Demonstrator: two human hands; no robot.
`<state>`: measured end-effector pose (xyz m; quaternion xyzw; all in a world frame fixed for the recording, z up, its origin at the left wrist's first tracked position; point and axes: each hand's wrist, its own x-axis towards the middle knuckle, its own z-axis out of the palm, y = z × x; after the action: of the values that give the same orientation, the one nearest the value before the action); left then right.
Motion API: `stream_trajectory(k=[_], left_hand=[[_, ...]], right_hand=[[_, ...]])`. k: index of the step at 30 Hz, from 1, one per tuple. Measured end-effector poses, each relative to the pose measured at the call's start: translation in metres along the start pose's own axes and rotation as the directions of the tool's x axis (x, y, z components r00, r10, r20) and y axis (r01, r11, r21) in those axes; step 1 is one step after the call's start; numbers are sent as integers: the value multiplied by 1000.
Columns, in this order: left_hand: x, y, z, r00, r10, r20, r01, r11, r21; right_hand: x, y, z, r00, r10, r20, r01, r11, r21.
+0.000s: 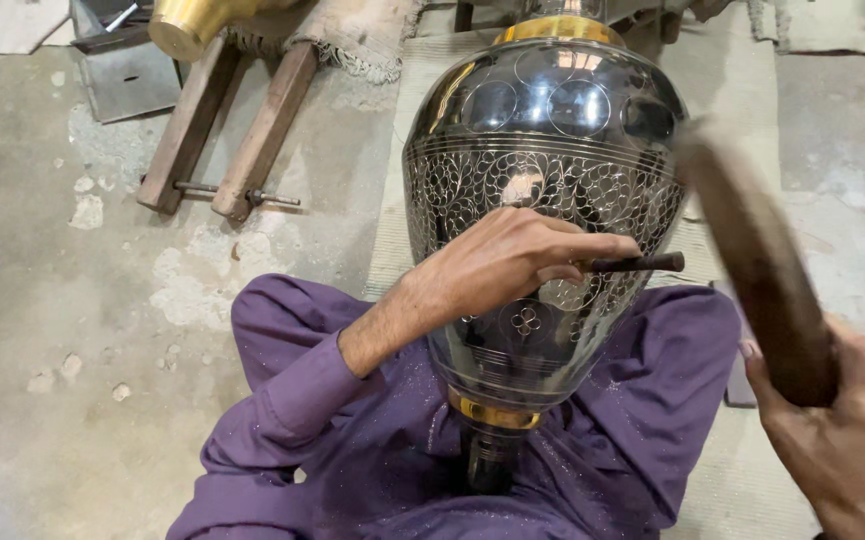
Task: The person sits on the floor holding a large decorated metal vase steady between their legs and chisels an ornate pattern into its surface, holding a chisel against the metal with one hand and striking it with a wooden mallet in the other, repositioning the chisel across different areas of the pattern.
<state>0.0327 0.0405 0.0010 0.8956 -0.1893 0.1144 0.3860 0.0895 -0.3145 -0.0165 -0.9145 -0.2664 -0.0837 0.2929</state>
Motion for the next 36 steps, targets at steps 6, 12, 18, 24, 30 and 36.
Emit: stream_trajectory(k=[6,12,18,24,30,36], left_hand=[[-3,1,8,994,-87,-61,88,996,12],[-16,10,11,964,-186,-187,171,981,-94],[-34,19,19,889,-226,-398,164,969,-184],[-33,13,38,820,-263,-508,198,964,-179],[-42,17,50,738,-332,-588,210,941,-267],[-43,22,57,658,-373,-654,208,925,-317]], right_hand=[[24,-17,-15,996,-69,59,73,994,-80],[55,-30,-33,972,-130,197,141,989,-41],[99,-47,-28,962,-205,178,215,976,-40],[126,-71,-57,905,-219,363,326,908,-263],[144,-119,-60,817,-390,426,519,819,-247],[152,-151,-60,776,-343,529,558,764,-324]])
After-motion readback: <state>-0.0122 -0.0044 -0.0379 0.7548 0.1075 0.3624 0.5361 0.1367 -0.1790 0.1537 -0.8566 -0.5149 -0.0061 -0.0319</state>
